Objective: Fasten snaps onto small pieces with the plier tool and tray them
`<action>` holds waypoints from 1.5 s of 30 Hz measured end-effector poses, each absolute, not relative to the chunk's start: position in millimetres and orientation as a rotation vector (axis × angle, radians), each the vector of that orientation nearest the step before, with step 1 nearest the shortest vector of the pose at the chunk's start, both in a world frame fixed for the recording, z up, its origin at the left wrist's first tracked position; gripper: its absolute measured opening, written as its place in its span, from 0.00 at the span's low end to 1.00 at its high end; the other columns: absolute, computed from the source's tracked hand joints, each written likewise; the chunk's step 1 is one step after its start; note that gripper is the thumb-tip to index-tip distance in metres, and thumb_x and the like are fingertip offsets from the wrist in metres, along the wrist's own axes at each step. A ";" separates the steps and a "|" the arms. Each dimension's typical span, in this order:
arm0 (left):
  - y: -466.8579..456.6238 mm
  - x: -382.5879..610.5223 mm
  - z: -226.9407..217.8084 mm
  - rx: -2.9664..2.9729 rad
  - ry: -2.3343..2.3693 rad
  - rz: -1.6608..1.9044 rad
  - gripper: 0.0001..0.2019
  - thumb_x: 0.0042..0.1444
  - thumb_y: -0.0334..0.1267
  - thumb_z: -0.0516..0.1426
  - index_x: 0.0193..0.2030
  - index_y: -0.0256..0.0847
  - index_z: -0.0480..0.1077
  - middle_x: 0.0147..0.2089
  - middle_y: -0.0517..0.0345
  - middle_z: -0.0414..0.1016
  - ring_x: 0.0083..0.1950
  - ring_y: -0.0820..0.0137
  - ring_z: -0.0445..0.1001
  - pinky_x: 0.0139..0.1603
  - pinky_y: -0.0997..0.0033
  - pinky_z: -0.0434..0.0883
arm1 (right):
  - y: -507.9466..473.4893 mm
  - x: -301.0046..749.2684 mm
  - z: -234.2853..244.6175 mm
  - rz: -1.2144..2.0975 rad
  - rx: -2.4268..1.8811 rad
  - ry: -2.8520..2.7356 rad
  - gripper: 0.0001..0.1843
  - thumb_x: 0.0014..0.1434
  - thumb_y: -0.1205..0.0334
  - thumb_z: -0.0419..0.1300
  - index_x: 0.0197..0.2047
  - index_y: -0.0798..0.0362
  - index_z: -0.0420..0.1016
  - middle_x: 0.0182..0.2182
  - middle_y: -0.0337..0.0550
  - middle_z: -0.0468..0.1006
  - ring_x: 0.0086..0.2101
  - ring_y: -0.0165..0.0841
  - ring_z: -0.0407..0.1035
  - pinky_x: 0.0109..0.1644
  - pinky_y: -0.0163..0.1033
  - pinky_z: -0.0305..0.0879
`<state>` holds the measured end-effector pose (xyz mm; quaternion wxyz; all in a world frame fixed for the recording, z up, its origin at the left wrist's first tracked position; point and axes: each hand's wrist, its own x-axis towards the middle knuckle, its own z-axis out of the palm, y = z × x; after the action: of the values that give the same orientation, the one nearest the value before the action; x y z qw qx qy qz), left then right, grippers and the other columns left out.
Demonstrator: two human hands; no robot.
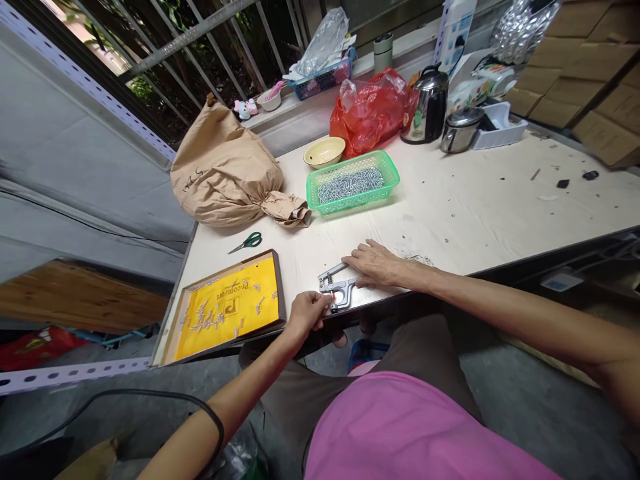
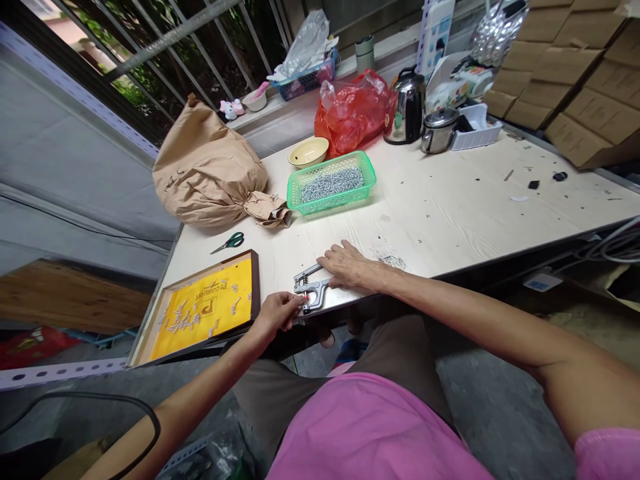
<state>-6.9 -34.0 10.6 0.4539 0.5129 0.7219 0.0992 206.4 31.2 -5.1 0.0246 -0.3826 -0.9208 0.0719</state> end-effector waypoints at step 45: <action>-30.0 47.0 -18.6 2.659 1.410 0.420 0.09 0.61 0.34 0.51 0.47 0.40 0.67 0.58 0.47 0.64 0.57 0.60 0.62 0.53 0.59 0.66 | 61.8 231.5 -10.3 0.350 -1.307 -2.781 0.11 0.62 0.60 0.55 0.43 0.55 0.74 0.39 0.50 0.73 0.42 0.37 0.66 0.42 0.37 0.58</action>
<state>47.0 -30.0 -18.6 0.0514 0.8738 0.4635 0.1380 231.5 61.8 -10.3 0.0245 -0.4225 -0.8989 0.1130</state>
